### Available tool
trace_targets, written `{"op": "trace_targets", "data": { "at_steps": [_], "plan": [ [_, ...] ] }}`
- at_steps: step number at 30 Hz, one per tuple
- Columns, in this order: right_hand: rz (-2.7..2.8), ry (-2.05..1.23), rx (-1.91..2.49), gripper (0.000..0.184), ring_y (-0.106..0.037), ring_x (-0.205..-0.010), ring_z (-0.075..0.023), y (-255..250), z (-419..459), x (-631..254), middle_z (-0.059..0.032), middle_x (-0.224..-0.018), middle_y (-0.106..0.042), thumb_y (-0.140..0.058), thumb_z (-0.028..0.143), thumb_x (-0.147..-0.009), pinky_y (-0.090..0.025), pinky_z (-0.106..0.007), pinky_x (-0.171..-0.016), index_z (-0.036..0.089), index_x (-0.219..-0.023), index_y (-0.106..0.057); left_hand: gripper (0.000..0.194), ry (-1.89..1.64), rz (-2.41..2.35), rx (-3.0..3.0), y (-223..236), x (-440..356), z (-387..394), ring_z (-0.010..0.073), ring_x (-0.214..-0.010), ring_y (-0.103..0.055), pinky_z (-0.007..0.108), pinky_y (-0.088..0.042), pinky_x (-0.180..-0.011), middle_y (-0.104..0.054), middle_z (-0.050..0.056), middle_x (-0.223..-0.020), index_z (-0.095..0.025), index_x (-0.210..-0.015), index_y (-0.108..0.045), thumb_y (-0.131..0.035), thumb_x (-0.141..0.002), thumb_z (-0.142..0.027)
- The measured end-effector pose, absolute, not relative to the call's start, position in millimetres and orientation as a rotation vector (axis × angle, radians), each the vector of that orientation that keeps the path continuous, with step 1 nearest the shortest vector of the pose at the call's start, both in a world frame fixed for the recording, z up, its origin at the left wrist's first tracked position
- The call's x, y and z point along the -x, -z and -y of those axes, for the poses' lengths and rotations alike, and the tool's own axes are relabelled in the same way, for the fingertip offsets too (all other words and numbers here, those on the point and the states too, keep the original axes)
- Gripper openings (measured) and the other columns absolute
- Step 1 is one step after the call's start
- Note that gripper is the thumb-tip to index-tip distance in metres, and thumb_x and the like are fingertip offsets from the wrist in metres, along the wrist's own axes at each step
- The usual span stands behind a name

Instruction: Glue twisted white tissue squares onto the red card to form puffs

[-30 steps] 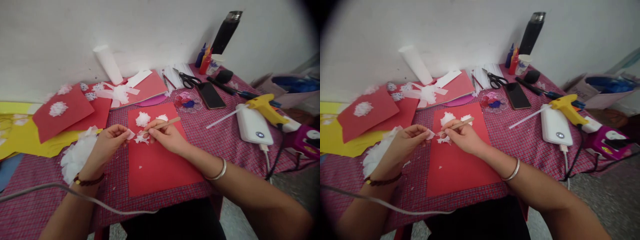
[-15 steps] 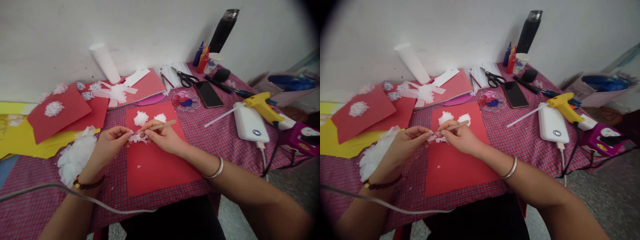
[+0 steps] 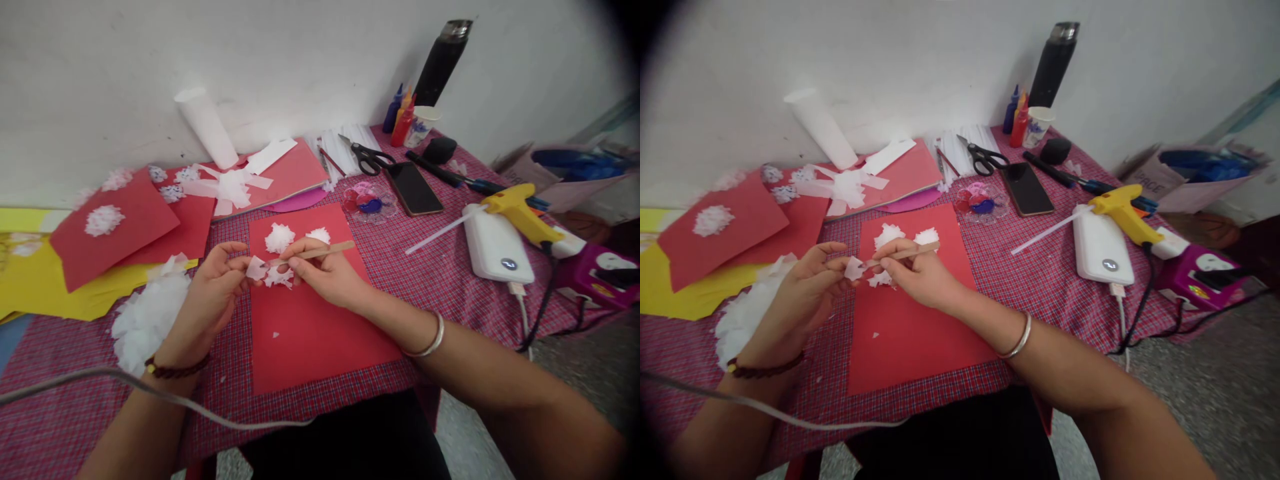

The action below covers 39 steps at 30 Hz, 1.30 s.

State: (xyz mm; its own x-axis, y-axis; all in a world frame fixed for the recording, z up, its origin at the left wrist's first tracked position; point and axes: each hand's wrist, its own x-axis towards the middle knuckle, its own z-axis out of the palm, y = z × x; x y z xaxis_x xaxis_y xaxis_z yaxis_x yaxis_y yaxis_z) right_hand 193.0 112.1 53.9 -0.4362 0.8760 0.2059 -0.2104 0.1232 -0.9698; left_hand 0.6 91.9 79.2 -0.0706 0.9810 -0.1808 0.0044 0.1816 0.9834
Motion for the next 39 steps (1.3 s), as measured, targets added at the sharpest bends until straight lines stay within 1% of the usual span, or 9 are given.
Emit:
{"op": "trace_targets", "data": {
  "at_steps": [4, 7, 11, 16, 23, 29, 32, 36, 39],
  "plan": [
    [1.471, -1.477, 0.693, 0.008, -0.061, -0.075, -0.0108, -54.3, -112.9, -194.2, -0.0026, -0.089, -0.066, -0.052, 0.024, -0.092, -0.048, -0.025, -0.065, 0.019, -0.096, -0.056, 0.028, -1.088, -1.274, -0.835, -84.0, -0.4, -93.0, 0.0091, -0.061, -0.059, 0.022, -0.052, -0.059, -0.06, -0.004, -0.075, -0.022, -0.093, -0.058, -0.067, -0.069, -0.012],
    [1.46, -1.476, 0.675, 0.007, -0.061, -0.076, -0.0108, -53.0, -113.6, -194.4, -0.0026, -0.089, -0.066, -0.051, 0.022, -0.092, -0.048, -0.025, -0.064, 0.019, -0.096, -0.056, 0.022, -1.081, -1.269, -0.76, -83.3, 0.1, -94.2, 0.0082, -0.061, -0.06, 0.021, -0.054, -0.061, -0.062, -0.003, -0.076, -0.02, -0.09, -0.061, -0.069, -0.07, -0.014],
    [1.457, -1.483, 0.661, 0.007, -0.063, -0.083, -0.0128, -52.1, -113.4, -193.5, -0.0029, -0.089, -0.065, -0.051, 0.021, -0.092, -0.049, -0.026, -0.065, 0.019, -0.096, -0.056, 0.027, -1.113, -1.334, -0.876, -78.7, -1.4, -94.7, 0.0082, -0.056, -0.06, 0.019, -0.052, -0.056, -0.063, -0.004, -0.068, -0.018, -0.088, -0.06, -0.075, -0.066, -0.018],
    [1.469, -1.475, 0.64, 0.007, -0.063, -0.083, -0.0127, -52.5, -112.3, -192.3, -0.0027, -0.088, -0.064, -0.052, 0.021, -0.091, -0.05, -0.027, -0.068, 0.019, -0.095, -0.056, 0.029, -1.141, -1.382, -0.985, -78.4, -6.3, -93.3, 0.0095, -0.058, -0.063, 0.021, -0.054, -0.058, -0.065, -0.003, -0.07, -0.016, -0.084, -0.06, -0.079, -0.062, -0.021],
    [1.481, -1.431, 0.632, 0.007, -0.062, -0.077, -0.0109, -50.3, -113.6, -192.6, -0.0023, -0.087, -0.064, -0.052, 0.021, -0.09, -0.048, -0.024, -0.063, 0.018, -0.095, -0.057, 0.019, -1.198, -1.33, -0.898, -84.8, -9.7, -92.5, 0.0095, -0.054, -0.063, 0.018, -0.054, -0.055, -0.067, -0.001, -0.067, -0.015, -0.085, -0.061, -0.07, -0.068, -0.012],
    [1.377, -1.492, 0.705, 0.009, -0.057, -0.057, -0.0065, -57.9, -115.1, -197.4, -0.0003, -0.083, -0.068, -0.052, 0.025, -0.092, -0.048, -0.023, -0.058, 0.018, -0.096, -0.055, 0.022, -1.237, -1.144, -0.638, -86.8, -9.2, -92.3, 0.0123, -0.065, -0.07, 0.017, -0.059, -0.063, -0.071, 0.002, -0.076, -0.016, -0.087, -0.063, -0.061, -0.072, 0.0],
    [1.338, -1.511, 0.722, 0.01, -0.058, -0.056, -0.0064, -59.3, -114.9, -197.5, 0.0001, -0.082, -0.068, -0.053, 0.027, -0.091, -0.049, -0.023, -0.058, 0.018, -0.096, -0.056, 0.018, -1.235, -1.119, -0.533, -80.6, -11.6, -92.2, 0.0121, -0.073, -0.072, 0.015, -0.059, -0.066, -0.074, 0.004, -0.083, -0.015, -0.084, -0.067, -0.064, -0.074, 0.0],
    [1.337, -1.502, 0.714, 0.014, -0.057, -0.056, -0.006, -57.2, -115.5, -196.0, -0.0004, -0.084, -0.07, -0.055, 0.03, -0.09, -0.049, -0.023, -0.058, 0.018, -0.095, -0.059, 0.013, -1.272, -1.133, -0.504, -71.1, -16.5, -93.2, 0.0101, -0.068, -0.07, 0.013, -0.057, -0.063, -0.072, 0.001, -0.073, -0.016, -0.072, -0.07, -0.073, -0.07, -0.004],
    [1.353, -1.465, 0.716, 0.016, -0.056, -0.055, -0.0065, -56.7, -116.0, -195.4, -0.0007, -0.081, -0.071, -0.058, 0.033, -0.088, -0.047, -0.023, -0.056, 0.018, -0.09, -0.064, 0.009, -1.303, -1.137, -0.675, -67.3, -19.6, -91.7, 0.0086, -0.062, -0.067, 0.014, -0.056, -0.061, -0.072, 0.0, -0.069, -0.018, -0.071, -0.073, -0.079, -0.067, -0.012]
  ]
}}
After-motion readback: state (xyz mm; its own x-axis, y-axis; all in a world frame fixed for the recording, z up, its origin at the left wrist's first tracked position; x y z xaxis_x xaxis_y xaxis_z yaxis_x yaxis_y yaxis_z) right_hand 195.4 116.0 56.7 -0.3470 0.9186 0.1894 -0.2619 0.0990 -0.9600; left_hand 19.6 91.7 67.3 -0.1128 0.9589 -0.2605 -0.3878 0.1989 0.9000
